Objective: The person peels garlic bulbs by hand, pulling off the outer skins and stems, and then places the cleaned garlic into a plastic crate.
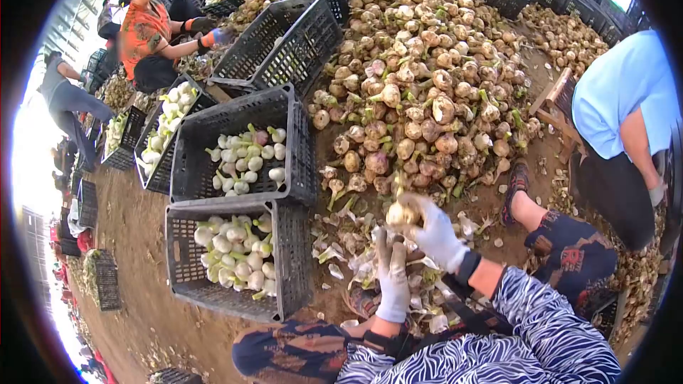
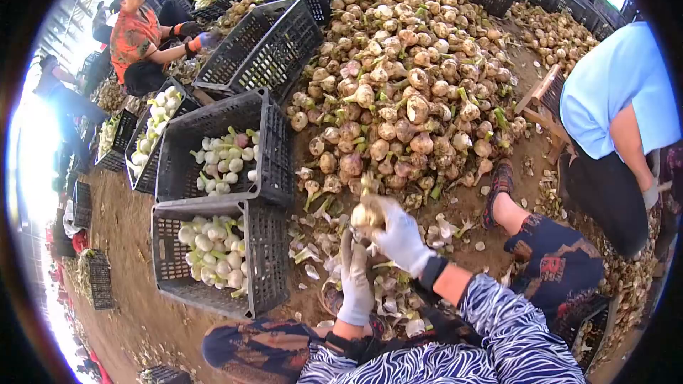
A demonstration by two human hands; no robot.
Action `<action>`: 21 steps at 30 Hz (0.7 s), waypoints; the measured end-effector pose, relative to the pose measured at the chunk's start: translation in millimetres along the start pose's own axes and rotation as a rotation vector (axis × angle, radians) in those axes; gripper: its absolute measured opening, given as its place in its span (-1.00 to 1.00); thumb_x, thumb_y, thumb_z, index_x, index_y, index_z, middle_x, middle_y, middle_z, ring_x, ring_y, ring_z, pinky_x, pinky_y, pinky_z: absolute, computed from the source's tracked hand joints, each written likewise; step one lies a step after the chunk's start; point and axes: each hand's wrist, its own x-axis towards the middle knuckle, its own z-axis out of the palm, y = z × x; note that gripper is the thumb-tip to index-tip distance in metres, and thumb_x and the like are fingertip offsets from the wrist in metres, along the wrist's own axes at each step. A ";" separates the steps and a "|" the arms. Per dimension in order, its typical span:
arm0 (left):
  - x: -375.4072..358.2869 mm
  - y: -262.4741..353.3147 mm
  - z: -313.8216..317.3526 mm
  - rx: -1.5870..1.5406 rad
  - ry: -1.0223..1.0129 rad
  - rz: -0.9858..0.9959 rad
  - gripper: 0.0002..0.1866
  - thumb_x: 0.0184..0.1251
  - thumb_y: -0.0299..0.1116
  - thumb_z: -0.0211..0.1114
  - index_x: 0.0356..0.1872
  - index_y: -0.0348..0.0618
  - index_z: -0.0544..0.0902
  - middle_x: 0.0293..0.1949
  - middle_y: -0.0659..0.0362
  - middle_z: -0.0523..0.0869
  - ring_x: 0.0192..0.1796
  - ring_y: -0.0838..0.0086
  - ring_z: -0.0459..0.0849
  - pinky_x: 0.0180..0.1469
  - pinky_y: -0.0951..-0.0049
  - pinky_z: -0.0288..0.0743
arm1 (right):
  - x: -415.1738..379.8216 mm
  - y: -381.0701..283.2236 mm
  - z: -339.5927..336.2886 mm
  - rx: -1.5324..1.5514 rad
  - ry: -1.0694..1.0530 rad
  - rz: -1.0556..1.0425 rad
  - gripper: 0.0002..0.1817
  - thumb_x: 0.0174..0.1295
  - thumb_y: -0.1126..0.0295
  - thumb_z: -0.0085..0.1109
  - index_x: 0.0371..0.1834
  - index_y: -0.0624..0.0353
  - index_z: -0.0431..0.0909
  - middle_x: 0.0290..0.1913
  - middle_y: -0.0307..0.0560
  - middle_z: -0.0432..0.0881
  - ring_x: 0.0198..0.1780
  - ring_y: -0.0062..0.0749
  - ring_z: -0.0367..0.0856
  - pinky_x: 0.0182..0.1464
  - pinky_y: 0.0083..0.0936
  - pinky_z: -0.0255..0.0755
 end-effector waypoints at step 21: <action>-83.4 32.1 9.6 -0.063 -0.156 0.523 -0.36 0.11 -0.48 0.48 0.12 -0.07 0.25 -0.04 0.19 0.47 -0.06 0.51 0.55 -0.08 0.52 0.55 | -86.3 -82.2 -69.4 0.814 -0.385 0.427 -0.65 0.22 0.31 0.34 -0.01 0.28 0.61 -0.21 -0.19 0.69 -0.24 -0.59 0.64 -0.22 -0.59 0.52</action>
